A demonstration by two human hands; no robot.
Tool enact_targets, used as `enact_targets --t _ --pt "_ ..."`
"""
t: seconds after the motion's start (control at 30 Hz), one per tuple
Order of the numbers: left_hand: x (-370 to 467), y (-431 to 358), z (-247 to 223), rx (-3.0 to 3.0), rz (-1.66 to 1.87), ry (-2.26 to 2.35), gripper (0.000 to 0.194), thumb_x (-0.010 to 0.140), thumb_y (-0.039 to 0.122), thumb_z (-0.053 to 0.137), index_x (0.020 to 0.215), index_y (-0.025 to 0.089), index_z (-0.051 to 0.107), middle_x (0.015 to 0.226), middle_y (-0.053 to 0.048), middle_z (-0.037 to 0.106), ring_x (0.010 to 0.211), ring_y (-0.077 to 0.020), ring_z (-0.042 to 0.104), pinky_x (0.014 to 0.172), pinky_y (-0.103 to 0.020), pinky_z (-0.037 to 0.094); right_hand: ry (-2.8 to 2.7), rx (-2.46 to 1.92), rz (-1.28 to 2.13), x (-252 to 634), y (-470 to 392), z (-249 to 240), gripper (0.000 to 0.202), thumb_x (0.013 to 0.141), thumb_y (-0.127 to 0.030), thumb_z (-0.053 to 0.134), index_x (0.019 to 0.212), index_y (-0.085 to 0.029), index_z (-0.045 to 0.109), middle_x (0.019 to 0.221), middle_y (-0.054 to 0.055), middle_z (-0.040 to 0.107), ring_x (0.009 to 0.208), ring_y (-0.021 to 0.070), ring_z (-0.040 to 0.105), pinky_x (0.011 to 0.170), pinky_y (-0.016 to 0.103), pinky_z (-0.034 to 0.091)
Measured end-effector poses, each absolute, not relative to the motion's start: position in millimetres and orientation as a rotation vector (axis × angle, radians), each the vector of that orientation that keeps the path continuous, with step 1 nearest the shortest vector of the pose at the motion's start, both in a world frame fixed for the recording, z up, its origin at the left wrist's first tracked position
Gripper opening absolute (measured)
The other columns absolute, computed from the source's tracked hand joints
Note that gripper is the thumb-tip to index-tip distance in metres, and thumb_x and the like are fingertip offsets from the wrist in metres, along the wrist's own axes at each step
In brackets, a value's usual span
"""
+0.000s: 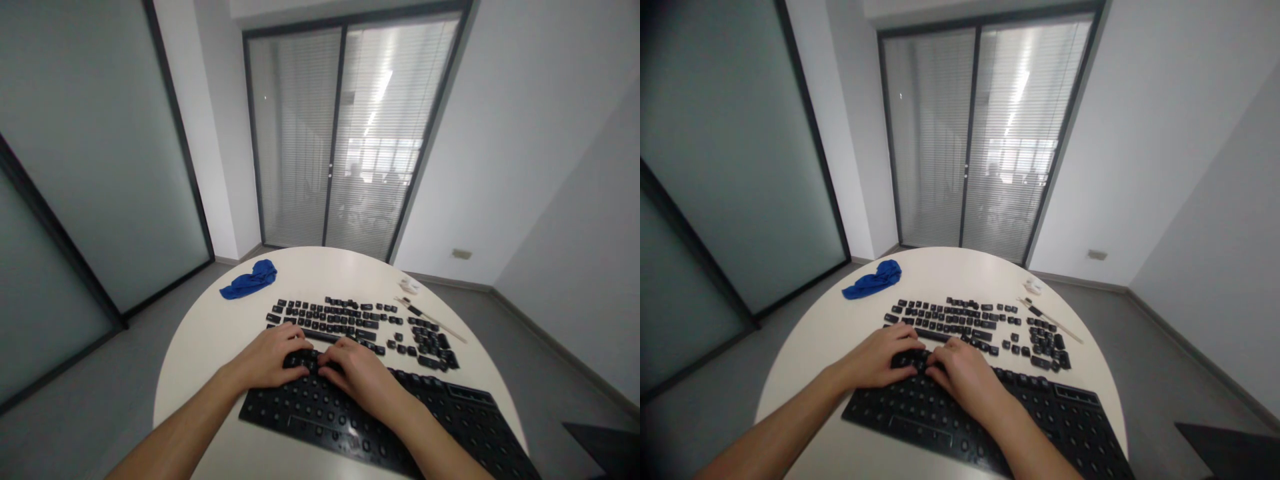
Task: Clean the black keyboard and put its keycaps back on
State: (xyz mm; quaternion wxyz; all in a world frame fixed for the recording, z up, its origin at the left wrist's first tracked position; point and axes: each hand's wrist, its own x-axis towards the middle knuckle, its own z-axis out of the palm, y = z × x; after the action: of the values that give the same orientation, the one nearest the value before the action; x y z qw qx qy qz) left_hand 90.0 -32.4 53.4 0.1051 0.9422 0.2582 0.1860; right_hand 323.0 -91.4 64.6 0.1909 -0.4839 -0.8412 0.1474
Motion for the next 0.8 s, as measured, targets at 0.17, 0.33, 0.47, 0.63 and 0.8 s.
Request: enact_targets --t 0.17,0.33,0.47,0.63,0.8 --pt "89.5 -31.1 52.0 2.777 0.554 0.750 0.030 0.085 0.031 0.067 0.115 0.025 0.063 0.108 -0.005 0.062 0.099 -0.0238 0.057 0.084 -0.037 0.047 -2.416 -1.201 0.406 325.3 -90.1 65.9 0.016 0.086 -0.019 0.071 0.101 -0.024 0.073 0.099 0.002 0.072 0.100 0.0194 0.062 0.091 0.030 0.047" --pt "90.0 -31.0 52.6 2.774 0.556 0.744 0.031 0.084 0.031 0.068 0.114 0.024 0.063 0.107 -0.005 0.062 0.098 -0.0236 0.057 0.083 -0.037 0.048 -2.351 -1.259 0.403 324.2 -90.5 66.5 0.015 0.083 -0.021 0.074 0.097 -0.025 0.073 0.093 0.001 0.073 0.095 0.0191 0.063 0.085 0.030 0.048" --pt "89.4 -29.5 49.6 2.770 0.587 0.733 0.032 0.083 0.030 0.068 0.114 0.025 0.063 0.106 -0.005 0.062 0.097 -0.0236 0.057 0.083 -0.037 0.048 -2.319 -1.248 0.435 323.7 -89.1 65.1 0.008 0.082 -0.021 0.077 0.088 -0.024 0.073 0.093 0.000 0.073 0.093 0.0176 0.064 0.084 0.029 0.048" --pt "88.3 -27.4 46.0 2.769 0.608 0.716 0.032 0.083 0.032 0.068 0.114 0.026 0.063 0.105 -0.005 0.062 0.097 -0.0238 0.057 0.082 -0.038 0.048 -2.315 -1.273 0.431 325.6 -86.6 61.8 0.008 0.079 -0.022 0.079 0.081 -0.023 0.072 0.090 0.000 0.073 0.092 0.0177 0.064 0.083 0.029 0.049" --pt "89.2 -28.0 48.4 2.766 0.592 0.721 0.032 0.083 0.031 0.068 0.114 0.025 0.063 0.106 -0.005 0.062 0.096 -0.0234 0.057 0.082 -0.037 0.048 -2.287 -1.304 0.420 323.6 -86.2 60.2 0.009 0.079 -0.024 0.080 0.080 -0.023 0.071 0.087 0.000 0.071 0.091 0.0182 0.063 0.080 0.028 0.048"
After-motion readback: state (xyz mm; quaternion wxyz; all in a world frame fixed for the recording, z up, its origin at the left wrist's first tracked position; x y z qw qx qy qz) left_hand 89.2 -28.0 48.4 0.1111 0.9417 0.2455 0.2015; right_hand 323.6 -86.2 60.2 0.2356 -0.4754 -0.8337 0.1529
